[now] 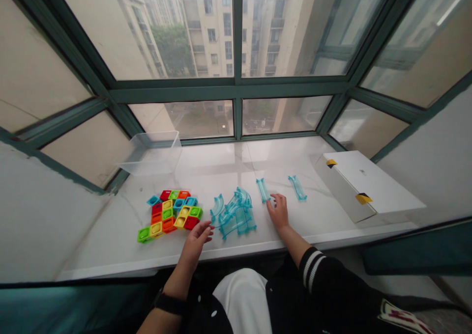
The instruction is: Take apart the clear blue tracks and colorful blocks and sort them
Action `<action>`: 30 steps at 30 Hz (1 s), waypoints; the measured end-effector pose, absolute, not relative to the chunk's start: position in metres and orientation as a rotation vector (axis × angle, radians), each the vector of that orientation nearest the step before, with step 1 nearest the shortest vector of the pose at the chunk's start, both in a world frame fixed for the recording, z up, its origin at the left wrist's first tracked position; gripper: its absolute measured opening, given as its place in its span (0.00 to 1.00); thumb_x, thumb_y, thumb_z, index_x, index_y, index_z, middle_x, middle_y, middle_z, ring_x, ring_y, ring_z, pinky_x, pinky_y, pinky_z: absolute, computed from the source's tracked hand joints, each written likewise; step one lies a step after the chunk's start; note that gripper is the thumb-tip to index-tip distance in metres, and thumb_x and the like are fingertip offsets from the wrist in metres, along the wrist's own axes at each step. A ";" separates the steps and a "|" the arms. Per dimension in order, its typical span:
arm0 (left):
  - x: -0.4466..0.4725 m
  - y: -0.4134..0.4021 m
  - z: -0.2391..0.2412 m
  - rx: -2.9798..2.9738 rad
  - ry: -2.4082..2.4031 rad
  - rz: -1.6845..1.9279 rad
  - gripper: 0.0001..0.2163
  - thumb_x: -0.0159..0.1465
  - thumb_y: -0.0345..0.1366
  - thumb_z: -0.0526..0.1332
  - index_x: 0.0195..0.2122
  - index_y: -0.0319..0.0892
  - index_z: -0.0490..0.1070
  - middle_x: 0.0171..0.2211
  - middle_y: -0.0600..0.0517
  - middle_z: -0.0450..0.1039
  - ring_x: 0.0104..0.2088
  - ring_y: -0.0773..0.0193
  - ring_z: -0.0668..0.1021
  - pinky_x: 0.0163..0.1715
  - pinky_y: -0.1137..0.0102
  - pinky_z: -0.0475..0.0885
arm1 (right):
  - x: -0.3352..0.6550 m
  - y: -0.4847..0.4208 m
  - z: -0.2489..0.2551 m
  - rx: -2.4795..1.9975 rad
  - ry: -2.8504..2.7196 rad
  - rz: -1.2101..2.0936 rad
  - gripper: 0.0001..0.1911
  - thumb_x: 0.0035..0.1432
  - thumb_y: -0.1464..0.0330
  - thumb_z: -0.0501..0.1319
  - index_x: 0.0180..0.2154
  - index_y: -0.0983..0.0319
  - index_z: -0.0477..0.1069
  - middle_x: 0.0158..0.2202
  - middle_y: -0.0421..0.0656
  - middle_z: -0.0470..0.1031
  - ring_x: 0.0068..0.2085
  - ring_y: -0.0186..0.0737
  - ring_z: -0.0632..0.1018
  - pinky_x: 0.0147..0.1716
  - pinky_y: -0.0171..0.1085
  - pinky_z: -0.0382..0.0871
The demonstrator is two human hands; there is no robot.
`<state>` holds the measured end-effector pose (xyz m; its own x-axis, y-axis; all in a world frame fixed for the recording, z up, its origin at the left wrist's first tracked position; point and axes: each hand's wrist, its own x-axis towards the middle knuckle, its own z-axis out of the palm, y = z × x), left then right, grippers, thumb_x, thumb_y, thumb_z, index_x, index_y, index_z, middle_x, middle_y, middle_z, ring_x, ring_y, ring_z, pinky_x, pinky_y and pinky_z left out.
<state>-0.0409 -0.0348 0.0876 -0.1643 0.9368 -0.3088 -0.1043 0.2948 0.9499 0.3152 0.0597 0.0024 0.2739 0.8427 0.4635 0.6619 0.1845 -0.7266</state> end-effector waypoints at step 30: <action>-0.024 -0.040 0.070 1.883 1.576 0.861 0.14 0.63 0.38 0.64 0.50 0.47 0.73 0.47 0.49 0.75 0.31 0.64 0.76 0.41 0.63 0.75 | 0.314 0.011 0.015 -1.509 -1.616 0.535 0.15 0.68 0.60 0.57 0.34 0.58 0.77 0.35 0.44 0.79 0.37 0.44 0.78 0.40 0.40 0.69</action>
<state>-0.0241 -0.0395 0.0696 0.1151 0.9843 0.1340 0.6441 -0.1767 0.7443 0.3139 0.0107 0.0150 0.0775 0.9557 0.2839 0.5971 0.1836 -0.7809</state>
